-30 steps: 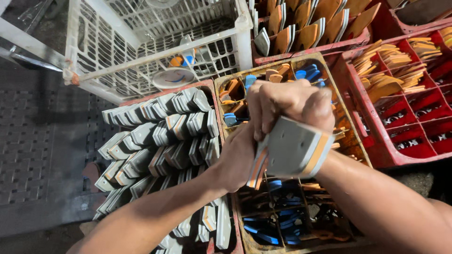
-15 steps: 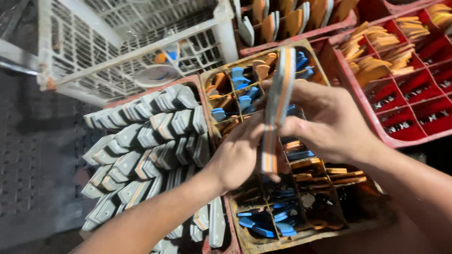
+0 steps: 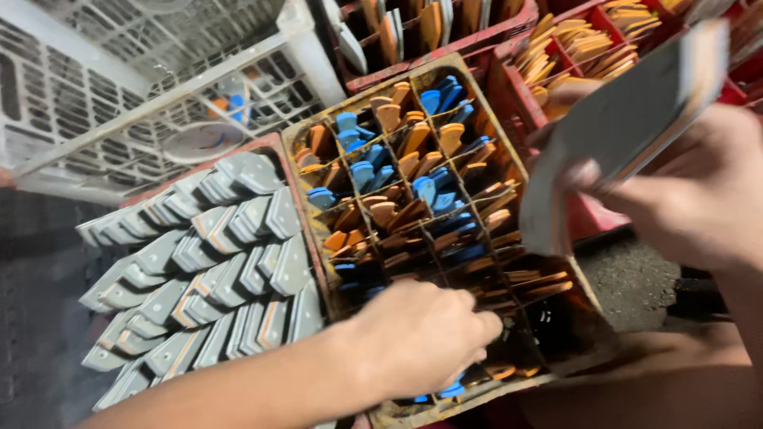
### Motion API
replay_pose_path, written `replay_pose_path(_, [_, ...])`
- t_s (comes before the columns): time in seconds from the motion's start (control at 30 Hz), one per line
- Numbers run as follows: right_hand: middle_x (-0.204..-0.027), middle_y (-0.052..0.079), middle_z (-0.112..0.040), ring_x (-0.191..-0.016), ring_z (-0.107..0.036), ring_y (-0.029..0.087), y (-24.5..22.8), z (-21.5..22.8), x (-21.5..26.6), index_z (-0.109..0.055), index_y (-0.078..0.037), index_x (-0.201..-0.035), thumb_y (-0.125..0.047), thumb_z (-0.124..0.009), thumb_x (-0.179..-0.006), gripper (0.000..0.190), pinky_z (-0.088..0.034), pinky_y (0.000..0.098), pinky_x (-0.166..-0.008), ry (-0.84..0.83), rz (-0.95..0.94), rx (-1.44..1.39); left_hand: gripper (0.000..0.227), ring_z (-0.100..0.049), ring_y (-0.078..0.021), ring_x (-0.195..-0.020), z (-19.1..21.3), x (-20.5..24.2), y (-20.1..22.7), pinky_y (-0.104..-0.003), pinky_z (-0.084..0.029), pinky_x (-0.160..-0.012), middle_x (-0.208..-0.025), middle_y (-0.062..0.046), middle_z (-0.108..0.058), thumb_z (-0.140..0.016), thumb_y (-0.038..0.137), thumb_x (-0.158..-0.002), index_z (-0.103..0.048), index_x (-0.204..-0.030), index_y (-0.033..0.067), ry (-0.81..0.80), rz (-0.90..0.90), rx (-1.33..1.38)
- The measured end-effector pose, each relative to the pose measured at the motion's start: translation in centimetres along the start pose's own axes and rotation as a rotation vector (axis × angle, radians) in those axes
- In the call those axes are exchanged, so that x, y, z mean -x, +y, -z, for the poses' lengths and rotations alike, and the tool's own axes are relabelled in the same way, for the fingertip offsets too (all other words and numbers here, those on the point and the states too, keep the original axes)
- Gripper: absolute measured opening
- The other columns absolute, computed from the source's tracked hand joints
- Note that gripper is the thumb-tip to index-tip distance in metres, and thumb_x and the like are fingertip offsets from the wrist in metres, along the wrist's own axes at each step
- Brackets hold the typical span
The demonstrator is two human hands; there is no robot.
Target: The person repeatedly picks a gray climbing hold and a colored plastic insert, presses them together, and places the assembled unit into a compartmentalized crate. The process continues with multiple units of different colors.
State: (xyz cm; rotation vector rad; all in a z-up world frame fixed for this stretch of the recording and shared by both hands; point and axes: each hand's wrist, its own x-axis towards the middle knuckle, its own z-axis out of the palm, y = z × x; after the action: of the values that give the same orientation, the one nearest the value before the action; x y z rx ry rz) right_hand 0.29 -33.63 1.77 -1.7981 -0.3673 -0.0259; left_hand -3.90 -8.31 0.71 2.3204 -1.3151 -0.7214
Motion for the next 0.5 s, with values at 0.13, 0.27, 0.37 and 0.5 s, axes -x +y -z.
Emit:
replay_pose_path(0.13, [-0.107,0.014,-0.071,-0.099,-0.074,0.021,0.7,2.1,0.6,-0.061,0.0,-0.133,-0.015,-0.069,-0.095,0.042,-0.066,0.0373,-0.089,0.131,0.034,0.176,0.005,-0.069,-0.029,-0.07,-2.6,-1.4,-0.8,-0.042,-0.052,-0.051,-0.082,-0.013,-0.064,-0.063,0.01,-0.083,-0.065,-0.086,0.0078,0.283,-0.182,-0.157])
replay_pose_path(0.27, [-0.102,0.012,-0.072,-0.095,-0.074,0.021,1.6,3.0,1.3,-0.064,0.0,-0.133,-0.015,-0.072,-0.097,0.04,-0.065,0.0367,-0.087,0.17,0.018,0.255,0.009,-0.064,-0.0226,-0.066,-4.2,-2.0,-1.0,-0.036,-0.048,-0.052,-0.08,-0.008,-0.06,-0.064,0.016,-0.085,-0.062,-0.078,0.0095,0.386,-0.268,-0.362])
replay_pose_path(0.37, [-0.102,0.01,-0.072,-0.094,-0.073,0.017,1.6,2.7,1.4,-0.064,-0.002,-0.131,-0.016,-0.072,-0.094,0.04,-0.065,0.0349,-0.086,0.15,0.018,0.141,0.015,-0.061,-0.0199,-0.061,-4.8,-1.9,-0.8,-0.032,-0.043,-0.049,-0.074,-0.005,-0.057,-0.065,0.02,-0.082,-0.062,-0.072,0.0097,0.361,-0.298,-0.501])
replay_pose_path(0.5, [-0.102,0.012,-0.073,-0.093,-0.074,0.018,0.9,2.2,1.2,-0.064,-0.001,-0.129,-0.011,-0.072,-0.093,0.039,-0.065,0.0348,-0.085,0.154,-0.03,0.191,0.019,-0.06,-0.0197,-0.062,-5.4,-2.0,-0.6,-0.033,-0.042,-0.05,-0.073,-0.004,-0.055,-0.065,0.022,-0.078,-0.06,-0.066,0.0089,0.361,-0.371,-0.487])
